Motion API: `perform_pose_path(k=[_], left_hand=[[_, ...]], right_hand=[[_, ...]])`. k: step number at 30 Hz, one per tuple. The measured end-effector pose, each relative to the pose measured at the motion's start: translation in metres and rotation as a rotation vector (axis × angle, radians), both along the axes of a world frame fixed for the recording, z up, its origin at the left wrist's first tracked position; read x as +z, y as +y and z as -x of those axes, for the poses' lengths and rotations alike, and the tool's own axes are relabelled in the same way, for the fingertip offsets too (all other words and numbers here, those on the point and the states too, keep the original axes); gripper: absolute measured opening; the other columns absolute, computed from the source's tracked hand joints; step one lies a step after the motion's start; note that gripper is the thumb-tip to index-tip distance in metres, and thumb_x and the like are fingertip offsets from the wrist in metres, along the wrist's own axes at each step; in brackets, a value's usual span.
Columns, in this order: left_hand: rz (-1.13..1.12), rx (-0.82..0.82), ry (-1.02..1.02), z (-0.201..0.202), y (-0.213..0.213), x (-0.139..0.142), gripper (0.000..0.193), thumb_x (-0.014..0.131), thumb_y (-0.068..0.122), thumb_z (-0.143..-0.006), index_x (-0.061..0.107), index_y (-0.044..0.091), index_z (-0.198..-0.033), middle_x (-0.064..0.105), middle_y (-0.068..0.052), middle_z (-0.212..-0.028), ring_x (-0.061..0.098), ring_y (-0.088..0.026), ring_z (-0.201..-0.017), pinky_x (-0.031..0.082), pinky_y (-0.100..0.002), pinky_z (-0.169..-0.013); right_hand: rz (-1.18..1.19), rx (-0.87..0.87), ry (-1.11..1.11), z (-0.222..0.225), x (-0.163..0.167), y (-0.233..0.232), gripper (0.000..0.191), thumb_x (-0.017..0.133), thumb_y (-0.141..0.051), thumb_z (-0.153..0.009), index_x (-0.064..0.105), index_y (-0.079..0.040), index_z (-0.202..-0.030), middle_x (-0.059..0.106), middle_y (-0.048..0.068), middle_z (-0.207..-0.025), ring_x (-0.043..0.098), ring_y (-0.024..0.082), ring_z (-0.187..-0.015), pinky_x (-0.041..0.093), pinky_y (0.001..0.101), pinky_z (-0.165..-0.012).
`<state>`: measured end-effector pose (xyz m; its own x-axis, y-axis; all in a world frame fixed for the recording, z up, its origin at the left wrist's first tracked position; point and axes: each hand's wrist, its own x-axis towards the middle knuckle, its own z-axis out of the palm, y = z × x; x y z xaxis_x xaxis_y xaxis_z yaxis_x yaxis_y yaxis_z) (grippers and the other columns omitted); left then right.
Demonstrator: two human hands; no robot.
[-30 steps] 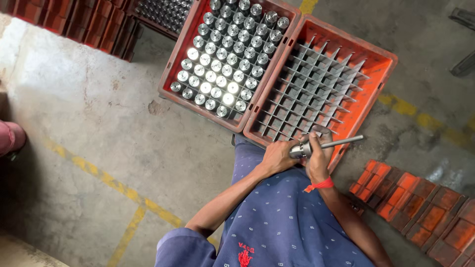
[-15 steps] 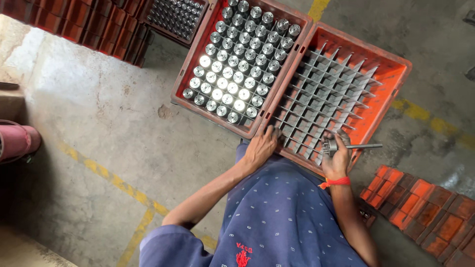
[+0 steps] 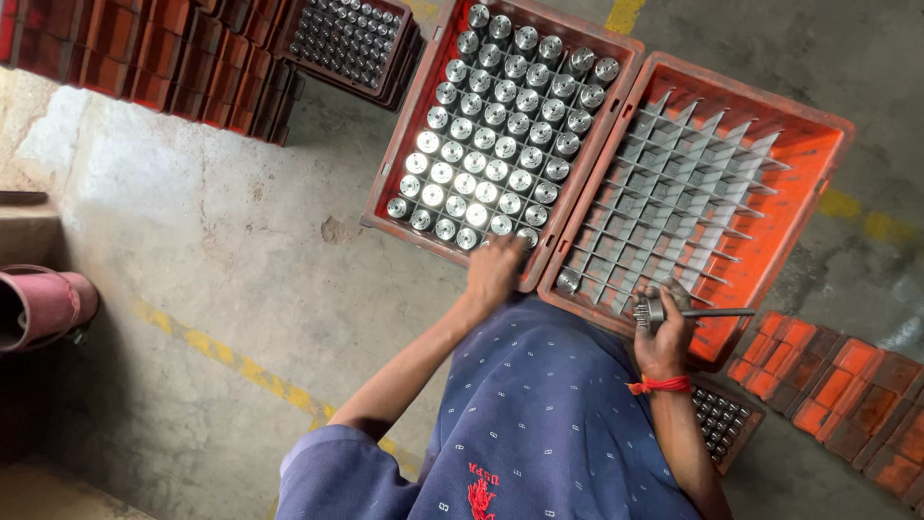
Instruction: The person transfers small metal cylindrical parts from one red crate to another, placing them into grid slots. They then move a full crate to a metal table and bring back an empty crate to continue the transfer.
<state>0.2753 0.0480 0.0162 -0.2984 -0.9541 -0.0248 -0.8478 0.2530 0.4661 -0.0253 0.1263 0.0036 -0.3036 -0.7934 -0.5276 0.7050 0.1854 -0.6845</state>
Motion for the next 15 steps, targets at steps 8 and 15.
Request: perform_pose_path(k=[8,15], left_hand=[[-0.183,-0.095,0.017,-0.009,-0.045,0.004,0.039,0.080,0.033,-0.091,0.068,0.002,-0.112,0.062,-0.014,-0.110,0.067,-0.031,-0.088,0.055,-0.044,-0.071],[-0.080,-0.018,0.994,-0.022,-0.040,0.105,0.046,0.083,0.025,-0.079,0.070,0.000,-0.115,0.064,-0.011,-0.112,0.062,-0.022,-0.102,0.048,-0.033,-0.091]], right_hand=[[-0.030,0.051,0.022,-0.013,0.002,-0.007,0.014,0.056,-0.007,-0.107,0.057,-0.005,-0.121,0.065,0.007,-0.092,0.067,0.022,-0.094,0.058,0.0346,-0.082],[0.022,0.274,0.360,0.006,0.022,0.013,0.017,0.051,-0.007,-0.107,0.058,-0.006,-0.122,0.066,0.007,-0.101,0.067,0.018,-0.100,0.059,0.0352,-0.087]])
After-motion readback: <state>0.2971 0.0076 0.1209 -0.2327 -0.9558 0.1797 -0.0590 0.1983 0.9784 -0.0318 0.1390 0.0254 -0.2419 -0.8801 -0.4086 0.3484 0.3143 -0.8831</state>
